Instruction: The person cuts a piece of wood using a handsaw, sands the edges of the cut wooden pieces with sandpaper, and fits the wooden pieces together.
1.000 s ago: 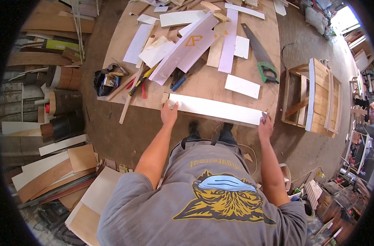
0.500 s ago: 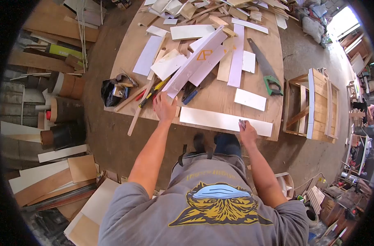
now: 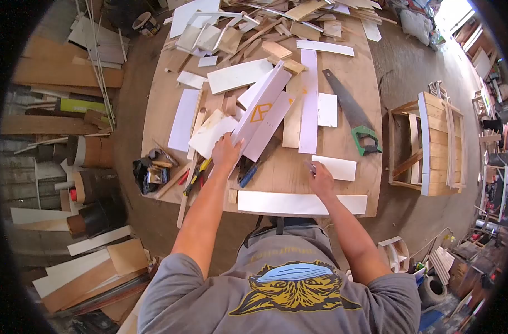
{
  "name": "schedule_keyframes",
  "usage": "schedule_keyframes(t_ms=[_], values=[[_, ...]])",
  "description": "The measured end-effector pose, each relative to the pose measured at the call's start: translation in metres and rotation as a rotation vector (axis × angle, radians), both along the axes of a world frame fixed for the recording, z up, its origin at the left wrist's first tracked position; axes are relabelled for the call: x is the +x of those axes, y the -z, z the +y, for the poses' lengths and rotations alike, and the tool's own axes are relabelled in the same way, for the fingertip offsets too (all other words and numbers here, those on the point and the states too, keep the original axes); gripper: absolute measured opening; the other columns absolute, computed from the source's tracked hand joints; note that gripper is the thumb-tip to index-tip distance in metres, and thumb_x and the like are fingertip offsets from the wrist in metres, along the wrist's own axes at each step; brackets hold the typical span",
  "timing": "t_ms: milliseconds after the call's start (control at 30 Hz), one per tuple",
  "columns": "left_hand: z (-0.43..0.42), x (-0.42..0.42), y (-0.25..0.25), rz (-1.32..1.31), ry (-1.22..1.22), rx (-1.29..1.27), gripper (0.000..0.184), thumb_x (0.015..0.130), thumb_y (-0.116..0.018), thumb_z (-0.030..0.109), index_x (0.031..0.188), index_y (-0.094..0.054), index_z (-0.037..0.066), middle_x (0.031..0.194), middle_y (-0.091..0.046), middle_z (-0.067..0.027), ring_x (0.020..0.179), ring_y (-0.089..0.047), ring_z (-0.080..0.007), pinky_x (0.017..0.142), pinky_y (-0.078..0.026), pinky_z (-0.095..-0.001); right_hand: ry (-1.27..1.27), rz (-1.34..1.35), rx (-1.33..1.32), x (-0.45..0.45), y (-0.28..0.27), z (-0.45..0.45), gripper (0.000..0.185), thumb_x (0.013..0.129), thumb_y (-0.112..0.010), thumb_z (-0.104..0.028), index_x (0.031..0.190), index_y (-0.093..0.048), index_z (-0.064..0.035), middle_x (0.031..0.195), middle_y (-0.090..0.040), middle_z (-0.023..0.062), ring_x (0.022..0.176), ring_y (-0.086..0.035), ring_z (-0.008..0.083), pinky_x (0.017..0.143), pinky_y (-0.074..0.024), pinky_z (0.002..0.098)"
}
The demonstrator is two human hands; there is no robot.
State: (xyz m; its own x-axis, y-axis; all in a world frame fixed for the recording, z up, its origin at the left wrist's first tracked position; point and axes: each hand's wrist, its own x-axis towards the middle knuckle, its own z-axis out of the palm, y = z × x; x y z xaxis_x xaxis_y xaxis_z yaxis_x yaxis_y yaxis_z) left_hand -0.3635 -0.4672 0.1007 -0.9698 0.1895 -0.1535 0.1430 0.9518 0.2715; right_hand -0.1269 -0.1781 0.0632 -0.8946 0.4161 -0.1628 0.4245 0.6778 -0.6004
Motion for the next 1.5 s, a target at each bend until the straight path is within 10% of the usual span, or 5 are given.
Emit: schedule_keyframes(t_ms=[400,900,933,1367,1500], values=[[-0.018,-0.029,0.008,-0.133,-0.067,0.121,0.063,0.097,-0.063,0.057,0.108,-0.072,-0.004,0.098,-0.074,-0.03,0.097,-0.071,-0.0488,0.083,-0.055,-0.0527,-0.139,-0.033,0.006,-0.056,0.004,-0.017,0.033,0.09,-0.07,-0.025,0.12,-0.067,-0.0102,0.113,-0.067,0.0135,0.108,-0.065,0.0349,0.089,-0.0553,0.0493],[-0.102,0.031,-0.039,-0.474,-0.314,1.111,0.042,0.098,-0.076,0.033,0.117,-0.069,-0.004,0.095,-0.073,-0.0044,0.08,-0.061,-0.0085,0.069,-0.051,-0.0282,-0.156,-0.017,-1.096,-0.139,-0.056,-0.181,0.074,0.098,-0.073,-0.038,0.155,-0.043,-0.0021,0.126,-0.066,0.0178,0.111,-0.064,0.024,0.101,-0.0503,0.0386],[-0.115,0.031,-0.038,-0.439,-0.304,1.138,0.044,0.097,-0.078,0.036,0.115,-0.07,-0.004,0.092,-0.072,-0.0041,0.079,-0.06,-0.007,0.068,-0.049,-0.0261,-0.175,0.041,-1.064,-0.138,-0.05,-0.199,0.062,0.104,-0.066,-0.039,0.152,-0.048,-0.0049,0.124,-0.065,0.0057,0.109,-0.06,0.0167,0.091,-0.0491,0.0316],[-0.352,0.069,-0.034,-0.214,-0.584,1.166,0.033,0.098,-0.076,0.025,0.111,-0.07,-0.004,0.091,-0.068,-0.0001,0.076,-0.056,-0.0054,0.066,-0.045,-0.024,-0.703,0.033,-0.22,-0.223,-0.025,-0.425,0.041,0.092,-0.069,-0.02,0.128,-0.061,-0.0045,0.12,-0.065,0.023,0.113,-0.065,0.0398,0.094,-0.0543,0.0472],[-0.39,0.097,-0.043,-0.161,-0.648,1.084,0.033,0.098,-0.076,0.026,0.112,-0.071,-0.004,0.094,-0.071,-0.0016,0.08,-0.059,-0.0065,0.07,-0.048,-0.025,-0.801,0.12,0.048,-0.269,0.023,-0.475,0.08,0.073,-0.093,-0.022,0.137,-0.048,-0.0029,0.128,-0.06,0.0235,0.121,-0.062,0.0412,0.099,-0.0539,0.0489]])
